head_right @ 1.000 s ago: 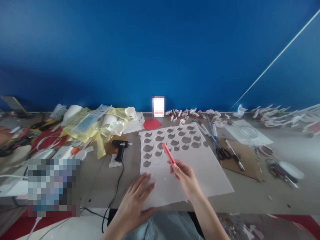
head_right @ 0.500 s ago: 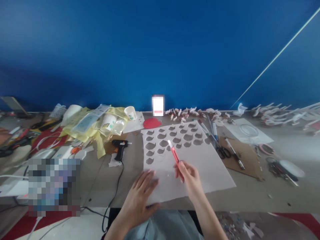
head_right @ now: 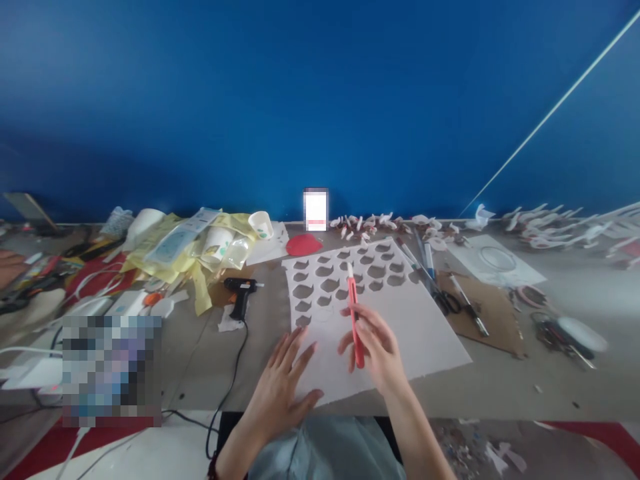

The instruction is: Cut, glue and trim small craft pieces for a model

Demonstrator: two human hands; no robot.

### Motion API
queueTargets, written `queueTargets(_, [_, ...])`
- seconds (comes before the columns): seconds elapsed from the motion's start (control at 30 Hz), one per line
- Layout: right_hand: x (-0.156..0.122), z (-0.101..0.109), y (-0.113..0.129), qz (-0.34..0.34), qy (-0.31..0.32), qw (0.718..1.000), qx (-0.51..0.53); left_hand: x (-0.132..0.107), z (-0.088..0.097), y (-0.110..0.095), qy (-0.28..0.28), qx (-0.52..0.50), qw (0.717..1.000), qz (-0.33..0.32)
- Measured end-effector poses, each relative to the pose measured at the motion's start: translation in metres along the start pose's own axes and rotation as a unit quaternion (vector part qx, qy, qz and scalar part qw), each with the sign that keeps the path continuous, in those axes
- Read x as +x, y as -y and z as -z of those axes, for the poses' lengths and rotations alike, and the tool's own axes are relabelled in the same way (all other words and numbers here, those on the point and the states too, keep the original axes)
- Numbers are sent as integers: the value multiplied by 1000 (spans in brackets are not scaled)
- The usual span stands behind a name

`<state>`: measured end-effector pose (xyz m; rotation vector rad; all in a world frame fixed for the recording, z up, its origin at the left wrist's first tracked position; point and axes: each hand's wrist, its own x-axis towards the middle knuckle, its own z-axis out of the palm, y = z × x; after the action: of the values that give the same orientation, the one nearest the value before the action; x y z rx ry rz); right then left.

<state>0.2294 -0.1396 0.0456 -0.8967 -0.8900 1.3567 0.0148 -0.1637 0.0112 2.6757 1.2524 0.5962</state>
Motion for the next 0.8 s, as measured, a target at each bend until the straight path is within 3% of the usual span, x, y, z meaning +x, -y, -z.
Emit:
queueTargets(0.17, [4,-4,-1,73,41,996,19,5,0,0,9,2,1000,28])
queueTargets(0.27, [6,-8,-11,145,6,988,-52,4,-3,1,17,5,1000,26])
queueTargets(0.33, [5,-11,-22,159,-34,977,-134,3,-5,1,13,4,1000,24])
queueTargets(0.43, [-1,-17,-37,136,-75,950,-269,2,-8,1,-4,-2,1000,23])
queueTargets(0.6, [-17,-26,-52,176,-39,877,-446,1,-10,2,-7,-11,1000,25])
queueTargets(0.7, [-22,-30,-58,206,-12,846,-491,2,-10,3,-6,-14,1000,24])
queueTargets(0.8, [-22,-30,-61,218,9,833,-508,2,-10,3,-2,-14,1000,27])
